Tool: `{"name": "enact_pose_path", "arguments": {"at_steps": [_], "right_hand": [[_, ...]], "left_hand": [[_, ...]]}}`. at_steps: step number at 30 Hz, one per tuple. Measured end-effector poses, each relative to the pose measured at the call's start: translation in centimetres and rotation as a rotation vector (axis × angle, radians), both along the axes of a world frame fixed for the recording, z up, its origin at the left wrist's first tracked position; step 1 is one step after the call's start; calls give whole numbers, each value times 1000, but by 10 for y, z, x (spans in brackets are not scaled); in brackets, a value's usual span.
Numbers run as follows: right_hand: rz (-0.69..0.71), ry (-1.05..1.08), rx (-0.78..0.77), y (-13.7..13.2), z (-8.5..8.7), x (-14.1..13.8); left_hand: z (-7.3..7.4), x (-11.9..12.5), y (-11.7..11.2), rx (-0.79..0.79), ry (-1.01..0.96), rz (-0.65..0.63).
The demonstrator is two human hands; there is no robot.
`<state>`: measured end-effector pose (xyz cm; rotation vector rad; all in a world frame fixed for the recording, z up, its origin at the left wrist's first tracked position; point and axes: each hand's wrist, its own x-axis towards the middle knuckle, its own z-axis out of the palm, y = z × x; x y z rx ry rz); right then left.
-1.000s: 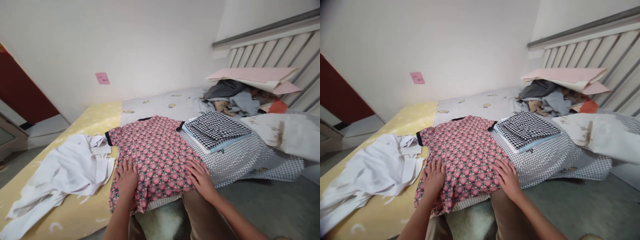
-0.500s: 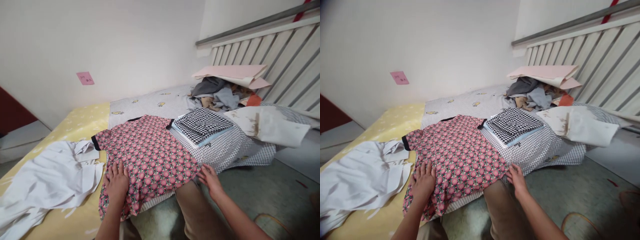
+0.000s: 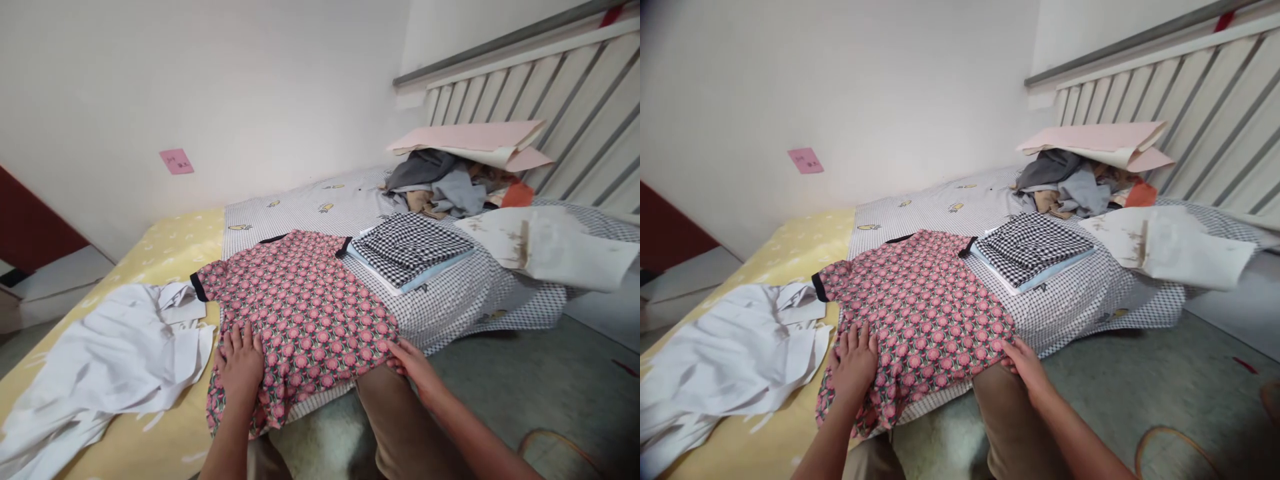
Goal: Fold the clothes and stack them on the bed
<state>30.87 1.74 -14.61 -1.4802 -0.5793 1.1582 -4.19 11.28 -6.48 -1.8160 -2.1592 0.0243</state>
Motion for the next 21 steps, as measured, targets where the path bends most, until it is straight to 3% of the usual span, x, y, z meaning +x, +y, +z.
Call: {"name": "enact_pose_path", "arguments": {"at_steps": [5, 11, 21], "right_hand": [[-25, 61, 46, -1, 7, -5], [-95, 299, 147, -1, 24, -12], [-4, 386, 101, -9, 48, -31]], "left_hand": [[-1, -1, 1, 7, 2, -13], [-2, -2, 1, 1, -26, -15], [8, 2, 2, -86, -97, 30]]}}
